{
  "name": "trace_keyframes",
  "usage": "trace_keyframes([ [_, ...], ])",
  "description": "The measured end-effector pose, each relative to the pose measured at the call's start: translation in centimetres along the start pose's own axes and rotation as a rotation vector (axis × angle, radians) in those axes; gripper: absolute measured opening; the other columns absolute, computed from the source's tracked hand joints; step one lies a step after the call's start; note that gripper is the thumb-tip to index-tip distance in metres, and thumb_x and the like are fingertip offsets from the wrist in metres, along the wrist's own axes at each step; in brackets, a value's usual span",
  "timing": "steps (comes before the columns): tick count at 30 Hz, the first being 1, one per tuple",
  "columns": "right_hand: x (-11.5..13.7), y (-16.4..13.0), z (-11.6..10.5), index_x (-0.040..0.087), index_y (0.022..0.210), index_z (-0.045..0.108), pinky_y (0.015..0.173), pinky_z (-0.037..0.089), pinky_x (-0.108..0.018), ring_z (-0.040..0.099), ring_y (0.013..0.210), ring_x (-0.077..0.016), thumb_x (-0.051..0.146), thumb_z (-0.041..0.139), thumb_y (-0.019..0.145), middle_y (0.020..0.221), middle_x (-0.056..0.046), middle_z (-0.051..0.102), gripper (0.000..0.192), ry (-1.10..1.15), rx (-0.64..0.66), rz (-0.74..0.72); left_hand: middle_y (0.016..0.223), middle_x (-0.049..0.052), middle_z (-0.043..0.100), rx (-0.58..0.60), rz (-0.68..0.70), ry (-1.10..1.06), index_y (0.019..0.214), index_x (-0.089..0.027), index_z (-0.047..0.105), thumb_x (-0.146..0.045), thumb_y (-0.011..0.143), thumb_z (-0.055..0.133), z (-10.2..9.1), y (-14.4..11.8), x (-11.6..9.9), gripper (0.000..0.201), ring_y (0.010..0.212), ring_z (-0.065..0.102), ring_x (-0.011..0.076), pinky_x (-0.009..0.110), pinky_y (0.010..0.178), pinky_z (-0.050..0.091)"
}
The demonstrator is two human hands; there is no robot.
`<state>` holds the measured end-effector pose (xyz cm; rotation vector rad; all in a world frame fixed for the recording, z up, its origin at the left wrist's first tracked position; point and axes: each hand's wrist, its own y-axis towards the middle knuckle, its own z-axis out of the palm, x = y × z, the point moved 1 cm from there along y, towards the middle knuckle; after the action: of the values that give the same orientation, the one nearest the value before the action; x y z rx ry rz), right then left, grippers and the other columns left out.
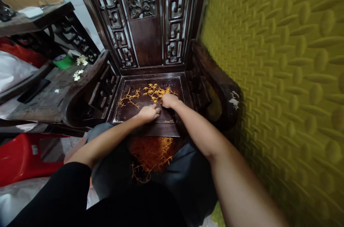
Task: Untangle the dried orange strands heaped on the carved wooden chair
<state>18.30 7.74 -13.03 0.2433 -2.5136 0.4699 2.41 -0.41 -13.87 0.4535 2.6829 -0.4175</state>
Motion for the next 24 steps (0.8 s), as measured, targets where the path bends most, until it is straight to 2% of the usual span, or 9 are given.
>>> trace_keyframes([
  [3, -0.2, -0.2, 2.2, 0.016, 0.091, 0.078, 0.103, 0.045, -0.042, 0.065, 0.115, -0.0344, 0.017, 0.076, 0.073, 0.112, -0.021, 0.073, 0.018, -0.043, -0.018, 0.041, 0.119, 0.016, 0.063, -0.005, -0.028, -0.189, 0.092, -0.016, 0.071, -0.017, 0.084, 0.065, 2.2, 1.0, -0.5, 0.01, 0.116, 0.057, 0.0282, 0.04, 0.105, 0.043],
  [6, -0.4, -0.4, 3.0, 0.013, 0.093, 0.076, 0.103, 0.044, -0.041, 0.063, 0.119, -0.0343, 0.019, 0.073, 0.077, 0.112, -0.023, 0.072, 0.017, -0.003, -0.078, 0.088, 0.103, 0.016, 0.066, -0.089, -0.134, -0.431, 0.076, -0.015, 0.067, -0.01, 0.082, 0.063, 2.1, 2.0, 0.6, 0.009, 0.106, 0.061, 0.026, 0.039, 0.102, 0.044],
  [10, 1.0, -0.1, 2.8, 0.014, 0.083, 0.07, 0.08, 0.052, -0.031, 0.07, 0.091, -0.0258, 0.028, 0.066, 0.082, 0.086, -0.015, 0.073, 0.015, 0.194, -0.195, 0.129, 0.09, 0.013, 0.067, -0.321, -0.342, -0.836, 0.082, -0.014, 0.066, -0.008, 0.082, 0.059, 0.3, 3.5, 1.8, 0.009, 0.091, 0.062, 0.0202, 0.034, 0.09, 0.048],
  [13, 4.0, -0.1, 2.7, 0.016, 0.094, 0.065, 0.057, 0.049, -0.025, 0.064, 0.066, -0.0177, 0.035, 0.044, 0.093, 0.078, -0.009, 0.069, 0.028, 0.416, -0.325, 0.101, 0.084, 0.009, 0.066, -0.483, -0.454, -1.197, 0.098, -0.012, 0.065, -0.015, 0.085, 0.056, -1.5, 4.7, 1.0, 0.016, 0.071, 0.06, 0.0138, 0.028, 0.074, 0.048],
  [15, 6.2, -0.4, 2.7, 0.017, 0.101, 0.06, 0.054, 0.048, -0.024, 0.061, 0.064, -0.0152, 0.035, 0.032, 0.095, 0.083, -0.007, 0.067, 0.034, 0.532, -0.412, 0.063, 0.082, 0.008, 0.066, -0.568, -0.47, -1.419, 0.103, -0.011, 0.064, -0.021, 0.086, 0.056, -2.9, 5.3, -0.2, 0.022, 0.065, 0.059, 0.0119, 0.025, 0.068, 0.047],
  [17, 8.1, -0.8, 2.6, 0.02, 0.102, 0.056, 0.062, 0.051, -0.024, 0.064, 0.073, -0.0151, 0.036, 0.028, 0.093, 0.092, -0.007, 0.067, 0.034, 0.646, -0.503, -0.004, 0.082, 0.008, 0.067, -0.632, -0.445, -1.594, 0.101, -0.01, 0.064, -0.032, 0.089, 0.054, -4.4, 5.6, -1.3, 0.027, 0.067, 0.061, 0.0128, 0.025, 0.067, 0.048],
  [20, 9.7, -1.4, 1.9, 0.021, 0.1, 0.055, 0.082, 0.053, -0.027, 0.064, 0.094, -0.0176, 0.041, 0.031, 0.091, 0.105, -0.008, 0.065, 0.032, 0.778, -0.569, -0.168, 0.086, 0.011, 0.066, -0.65, -0.31, -1.921, 0.095, -0.011, 0.063, -0.052, 0.095, 0.043, -6.5, 5.3, -2.4, 0.045, 0.076, 0.065, 0.0166, 0.028, 0.069, 0.051],
  [22, 10.3, -1.8, 1.2, 0.021, 0.099, 0.057, 0.093, 0.05, -0.031, 0.061, 0.104, -0.02, 0.045, 0.034, 0.092, 0.109, -0.009, 0.064, 0.034, 0.723, -0.549, -0.255, 0.092, 0.012, 0.066, -0.655, -0.213, -2.087, 0.096, -0.012, 0.062, -0.059, 0.097, 0.04, -7.6, 4.8, -2.6, 0.051, 0.082, 0.066, 0.0181, 0.03, 0.072, 0.052],
  [24, 11.1, -2.3, 0.5, 0.02, 0.101, 0.06, 0.102, 0.046, -0.037, 0.058, 0.112, -0.0222, 0.051, 0.032, 0.096, 0.114, -0.011, 0.061, 0.042, 0.571, -0.533, -0.308, 0.095, 0.013, 0.065, -0.693, -0.16, -2.117, 0.101, -0.013, 0.061, -0.057, 0.098, 0.042, -8.5, 4.2, -2.5, 0.048, 0.085, 0.065, 0.0186, 0.033, 0.075, 0.052],
])
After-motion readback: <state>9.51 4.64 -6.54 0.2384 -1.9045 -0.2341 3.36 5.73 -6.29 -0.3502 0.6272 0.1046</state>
